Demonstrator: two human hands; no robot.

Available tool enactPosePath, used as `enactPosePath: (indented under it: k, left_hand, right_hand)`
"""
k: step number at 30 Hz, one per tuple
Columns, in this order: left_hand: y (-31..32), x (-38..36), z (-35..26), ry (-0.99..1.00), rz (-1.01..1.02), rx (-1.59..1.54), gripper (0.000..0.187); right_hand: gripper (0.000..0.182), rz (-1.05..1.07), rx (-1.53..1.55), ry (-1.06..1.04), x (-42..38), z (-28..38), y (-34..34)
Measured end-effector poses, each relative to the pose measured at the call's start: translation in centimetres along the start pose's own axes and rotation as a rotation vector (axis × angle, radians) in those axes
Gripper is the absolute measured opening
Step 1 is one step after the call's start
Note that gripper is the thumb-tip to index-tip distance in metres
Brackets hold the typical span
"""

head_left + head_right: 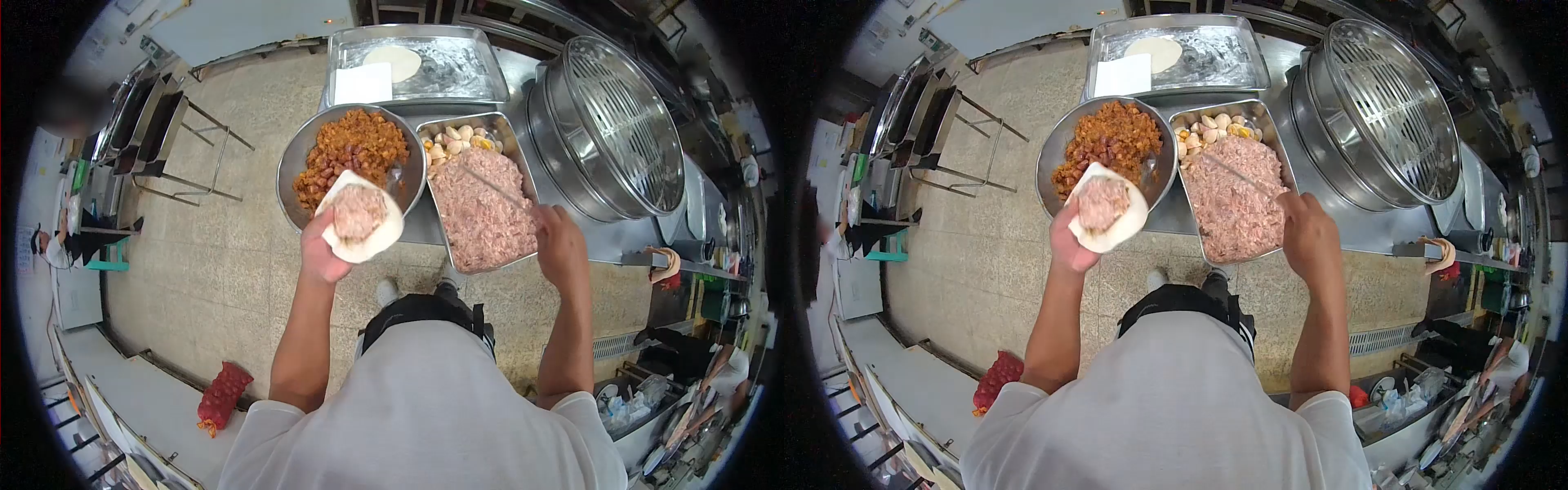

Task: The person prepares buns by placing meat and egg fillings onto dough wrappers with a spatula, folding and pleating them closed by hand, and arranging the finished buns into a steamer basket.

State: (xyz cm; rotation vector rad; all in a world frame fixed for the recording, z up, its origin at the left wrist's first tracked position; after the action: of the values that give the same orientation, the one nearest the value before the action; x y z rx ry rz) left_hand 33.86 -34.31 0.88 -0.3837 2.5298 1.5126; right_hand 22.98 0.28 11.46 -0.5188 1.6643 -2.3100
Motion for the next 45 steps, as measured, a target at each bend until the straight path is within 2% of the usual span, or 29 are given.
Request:
enactPosePath:
  k: [1, 3, 4, 5, 7, 11, 13, 20, 23, 25, 29, 32, 34, 39, 42, 45]
  left_hand:
    - [0.5, -0.7, 0.0, 0.002, 0.008, 0.003, 0.077]
    - [1.3, -2.6, 0.6, 0.050, 0.228, -0.367, 0.080]
    - [1.3, -2.9, 0.9, 0.049, 0.286, -0.416, 0.083]
    - [1.0, -2.6, 1.0, 0.041, 0.286, -0.413, 0.083]
    - [0.2, -2.3, 1.5, 0.012, 0.161, -0.282, 0.083]
    - [0.2, -2.5, 2.2, -0.004, 0.146, -0.207, 0.079]
    - [0.1, -2.8, 2.2, -0.017, 0.156, -0.245, 0.079]
    - [0.8, -3.5, 2.2, -0.002, 0.176, -0.257, 0.080]
    - [0.9, -3.8, 2.2, -0.007, 0.188, -0.267, 0.081]
    - [1.1, -3.8, 2.4, -0.008, 0.192, -0.261, 0.081]
    - [1.7, -3.8, 2.8, -0.013, 0.196, -0.230, 0.083]
    - [2.2, -3.5, 3.3, -0.013, 0.186, -0.233, 0.084]
    - [2.3, -3.3, 3.8, -0.004, 0.188, -0.239, 0.084]
    - [1.9, -3.0, 5.0, 0.017, 0.189, -0.282, 0.086]
    - [1.2, -3.2, 5.6, 0.059, 0.119, -0.295, 0.089]
    - [1.3, -3.4, 6.0, 0.009, 0.182, -0.384, 0.091]
  right_hand:
    - [0.023, -0.009, -0.001, 0.000, 0.1, -0.4, 1.1]
    - [0.021, 0.062, -0.028, -0.020, 0.0, -0.9, 2.9]
    - [0.019, 0.083, -0.043, -0.002, 0.1, -0.9, 3.6]
    - [0.019, 0.082, -0.040, 0.007, 0.3, -0.9, 4.2]
    - [0.016, 0.055, -0.087, 0.014, 1.1, -1.0, 5.0]
    - [0.015, 0.064, -0.139, 0.011, 3.7, -0.9, 5.6]
    - [0.019, 0.222, -0.216, 0.035, 4.9, -0.3, 5.3]
    - [0.022, 0.234, -0.240, -0.043, 8.7, -0.2, 7.8]
    - [0.023, 0.274, -0.320, -0.112, 10.3, -0.6, 8.7]
    - [0.022, 0.169, -0.353, -0.182, 11.1, -0.6, 8.8]
    - [0.021, 0.213, -0.446, -0.278, 14.3, -0.4, 8.9]
    - [0.020, 0.126, -0.470, -0.398, 17.0, -0.6, 9.0]
    - [0.020, 0.312, -0.529, -0.474, 18.6, 0.0, 8.4]
    - [0.021, 0.378, -0.552, -0.539, 20.8, 1.5, 7.1]
    - [0.021, 0.423, -0.556, -0.601, 22.1, 1.6, 7.8]
    - [0.020, 0.448, -0.567, -0.658, 23.5, 1.9, 8.9]
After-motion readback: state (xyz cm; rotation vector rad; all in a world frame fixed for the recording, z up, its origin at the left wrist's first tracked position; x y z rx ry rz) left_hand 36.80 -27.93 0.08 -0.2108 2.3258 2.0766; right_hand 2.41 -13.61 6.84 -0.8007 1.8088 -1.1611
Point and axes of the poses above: each hand's wrist, its own x-axis towards the middle knuckle, its own y-axis out of the palm, z = x × y, the point moved 1 cm from there along x, towards the middle knuckle, and after that the axes turned 7 degrees about -x, right-handed, at the moved point
